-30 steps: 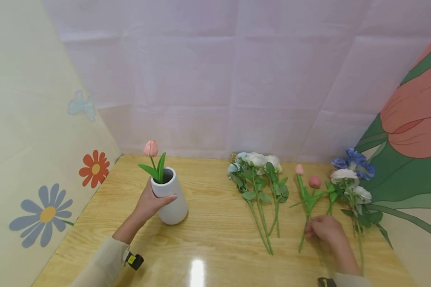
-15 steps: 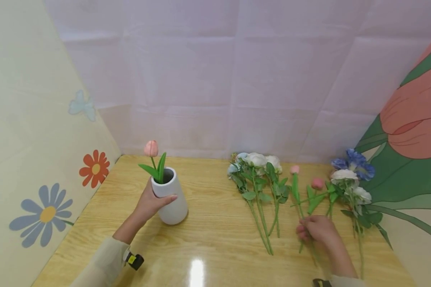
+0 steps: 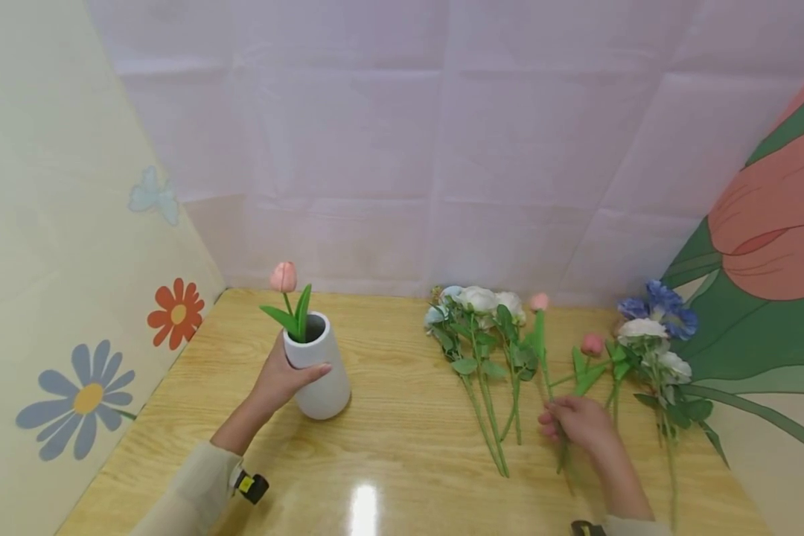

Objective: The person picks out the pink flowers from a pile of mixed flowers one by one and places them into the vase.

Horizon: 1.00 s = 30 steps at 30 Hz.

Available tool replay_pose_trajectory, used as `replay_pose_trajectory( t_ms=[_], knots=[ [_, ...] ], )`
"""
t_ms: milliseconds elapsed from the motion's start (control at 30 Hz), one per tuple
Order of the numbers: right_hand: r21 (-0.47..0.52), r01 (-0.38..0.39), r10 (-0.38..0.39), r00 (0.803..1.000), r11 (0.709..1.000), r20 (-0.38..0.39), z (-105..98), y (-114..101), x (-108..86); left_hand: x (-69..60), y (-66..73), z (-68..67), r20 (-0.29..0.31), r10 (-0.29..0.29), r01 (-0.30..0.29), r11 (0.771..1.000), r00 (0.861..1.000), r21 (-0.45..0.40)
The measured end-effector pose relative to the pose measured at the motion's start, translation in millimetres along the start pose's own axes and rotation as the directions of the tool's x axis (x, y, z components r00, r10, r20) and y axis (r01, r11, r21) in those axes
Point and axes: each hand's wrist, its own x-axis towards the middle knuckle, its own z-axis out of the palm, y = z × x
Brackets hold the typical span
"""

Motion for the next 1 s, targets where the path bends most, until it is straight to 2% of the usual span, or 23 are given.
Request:
replay_pose_trajectory(
  t_ms=[133, 433, 633, 833, 1000],
  knots=[
    [0.000, 0.019, -0.019, 1.000, 1.000, -0.006, 5, -4, -0.4, 0.5, -0.2, 0.2, -0.004, 0.003, -0.003, 1.000, 1.000, 0.005],
    [0.005, 0.010, -0.010, 1.000, 1.000, -0.006, 9, -9, -0.3, 1.1, -1.2, 0.4, -0.006, 0.003, -0.002, 1.000, 1.000, 0.009],
    [0.033, 0.054, -0.053, 0.998, 0.998, -0.018, 11, -11, -1.7, 0.6, -0.2, 0.0, -0.009, -0.011, 0.012, 1.000, 1.000, 0.013],
    [0.004, 0.115, -0.114, 0.993, 0.993, -0.038, 15, -19, -4.4, 0.2, 0.0, -0.6, -0.006, -0.014, 0.014, 1.000, 1.000, 0.007],
    [-0.033, 0.127, -0.129, 0.990, 0.991, -0.055, 20, -30, -5.3, 0.2, 0.1, -0.7, -0.009, -0.015, 0.015, 1.000, 1.000, 0.001]
  ],
)
